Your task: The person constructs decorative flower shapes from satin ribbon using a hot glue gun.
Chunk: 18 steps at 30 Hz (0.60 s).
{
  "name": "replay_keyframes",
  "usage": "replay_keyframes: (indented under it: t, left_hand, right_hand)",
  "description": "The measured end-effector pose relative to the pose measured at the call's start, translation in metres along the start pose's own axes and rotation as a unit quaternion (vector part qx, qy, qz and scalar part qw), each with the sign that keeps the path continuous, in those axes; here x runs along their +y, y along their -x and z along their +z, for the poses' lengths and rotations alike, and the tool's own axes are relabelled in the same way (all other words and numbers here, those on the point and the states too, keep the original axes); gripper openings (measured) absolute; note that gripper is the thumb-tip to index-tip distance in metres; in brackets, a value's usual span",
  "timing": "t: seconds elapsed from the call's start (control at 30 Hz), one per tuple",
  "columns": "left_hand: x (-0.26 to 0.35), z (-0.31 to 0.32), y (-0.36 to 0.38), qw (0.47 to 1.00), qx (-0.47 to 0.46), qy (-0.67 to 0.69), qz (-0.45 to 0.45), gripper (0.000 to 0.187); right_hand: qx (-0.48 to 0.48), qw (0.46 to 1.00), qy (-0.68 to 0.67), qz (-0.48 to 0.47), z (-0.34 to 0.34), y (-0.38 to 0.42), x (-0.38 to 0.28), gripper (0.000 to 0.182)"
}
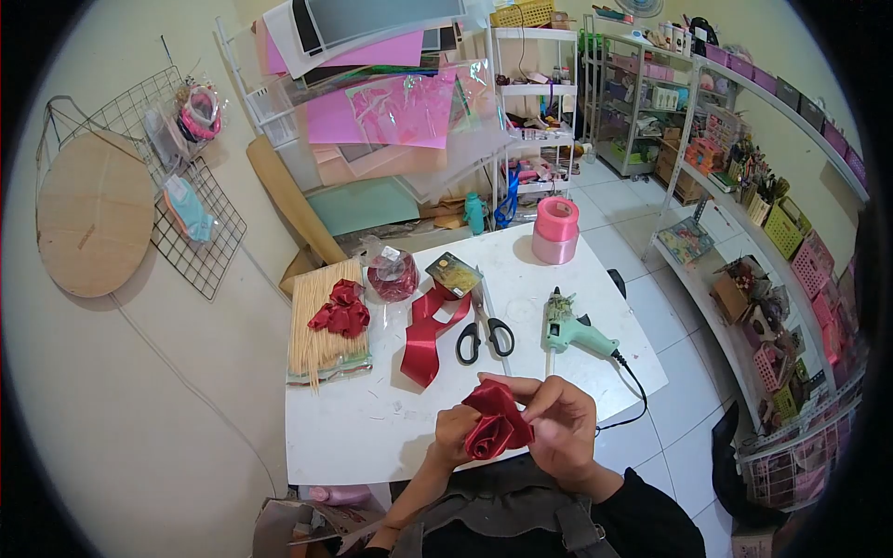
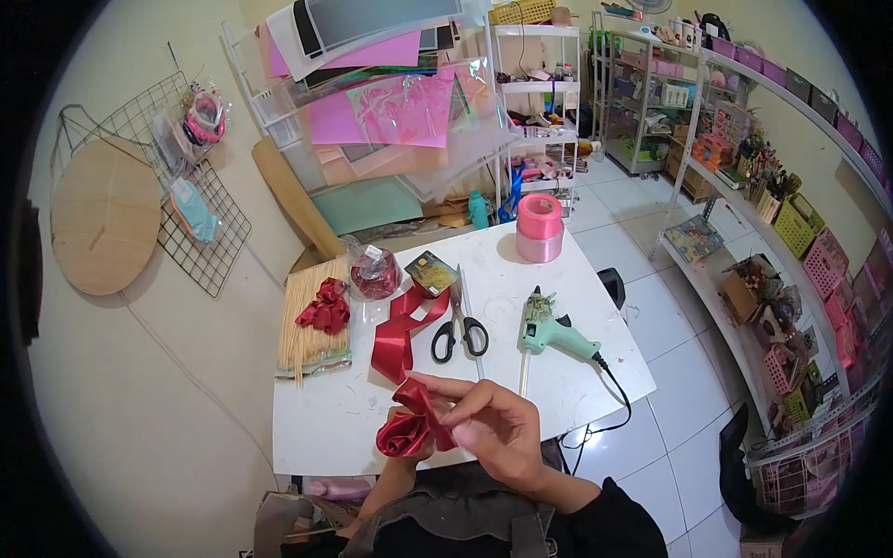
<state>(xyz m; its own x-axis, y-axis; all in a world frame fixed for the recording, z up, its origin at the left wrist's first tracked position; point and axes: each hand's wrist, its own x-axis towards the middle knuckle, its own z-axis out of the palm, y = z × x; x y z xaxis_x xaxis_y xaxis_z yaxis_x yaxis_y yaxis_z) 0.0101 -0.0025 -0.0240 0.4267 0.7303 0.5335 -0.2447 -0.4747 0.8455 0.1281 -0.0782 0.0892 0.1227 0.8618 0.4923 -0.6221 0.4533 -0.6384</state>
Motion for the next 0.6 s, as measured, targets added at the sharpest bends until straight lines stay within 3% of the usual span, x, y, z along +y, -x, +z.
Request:
replay_keyframes:
  t: [0.13,0.3,0.37,0.5,0.6]
  left_hand:
    - [0.007,-0.002,-0.006,0.999,-0.009,-0.038,0.015,0.03]
    - [0.002,-0.006,-0.004,0.996,-0.032,-0.068,0.048,0.032]
    - [-0.008,-0.012,0.007,0.994,-0.105,-0.016,0.021,0.026]
    - [-0.014,-0.015,0.01,0.992,-0.121,0.016,-0.003,0.027]
    - [-0.003,-0.017,0.005,0.988,-0.145,-0.05,0.021,0.03]
  right_hand:
    - [0.002,0.995,-0.091,0.033,-0.002,-0.001,-0.002,0.015]
    - [-0.015,0.996,-0.08,0.045,-0.003,-0.003,-0.002,0.018]
    - [-0.023,0.995,-0.089,0.05,-0.005,-0.004,-0.003,0.019]
    - [-0.042,0.993,-0.097,0.057,-0.008,-0.004,-0.003,0.023]
    - [-0.042,0.994,-0.075,0.064,-0.008,-0.005,-0.004,0.024]
